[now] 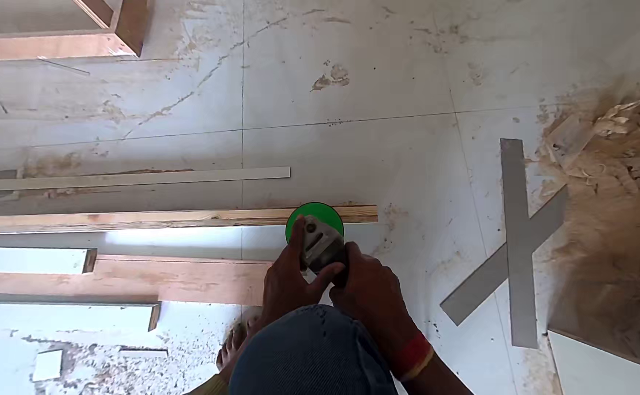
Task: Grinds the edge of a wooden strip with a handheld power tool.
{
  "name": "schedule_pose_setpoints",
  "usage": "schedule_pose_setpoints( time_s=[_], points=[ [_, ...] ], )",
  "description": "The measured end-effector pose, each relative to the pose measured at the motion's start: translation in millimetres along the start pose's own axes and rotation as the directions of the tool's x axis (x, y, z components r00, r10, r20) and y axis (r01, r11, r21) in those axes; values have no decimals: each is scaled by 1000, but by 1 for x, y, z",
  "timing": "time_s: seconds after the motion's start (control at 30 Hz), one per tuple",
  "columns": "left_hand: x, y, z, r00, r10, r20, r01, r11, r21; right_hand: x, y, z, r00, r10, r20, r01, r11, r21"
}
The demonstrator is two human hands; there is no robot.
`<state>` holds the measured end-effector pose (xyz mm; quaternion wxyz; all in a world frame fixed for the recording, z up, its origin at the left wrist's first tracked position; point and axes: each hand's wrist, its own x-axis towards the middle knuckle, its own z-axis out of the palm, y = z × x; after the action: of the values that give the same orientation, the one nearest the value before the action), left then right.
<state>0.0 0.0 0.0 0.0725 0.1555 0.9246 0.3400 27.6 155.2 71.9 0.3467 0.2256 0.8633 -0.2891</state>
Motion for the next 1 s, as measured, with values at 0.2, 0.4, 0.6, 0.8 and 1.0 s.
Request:
schedule_pose_setpoints(
  time_s=[0.2,0.4,0.6,0.8,1.0],
  points=[
    [6,26,12,990,-49,134,51,999,-12,4,19,-7,997,75,-10,-75,997,12],
    [10,59,26,970,-73,233,84,996,-39,0,46,-19,990,127,-52,-126,991,36],
    [16,75,42,966,-19,258,40,996,-74,-2,67,-27,981,163,-103,-160,986,40],
    [23,92,51,945,-15,326,41,996,-75,-3,85,-31,971,183,-153,-174,982,69],
    [30,115,57,891,-40,452,69,996,-48,-9,110,-34,958,159,-241,-141,986,88]
  ],
)
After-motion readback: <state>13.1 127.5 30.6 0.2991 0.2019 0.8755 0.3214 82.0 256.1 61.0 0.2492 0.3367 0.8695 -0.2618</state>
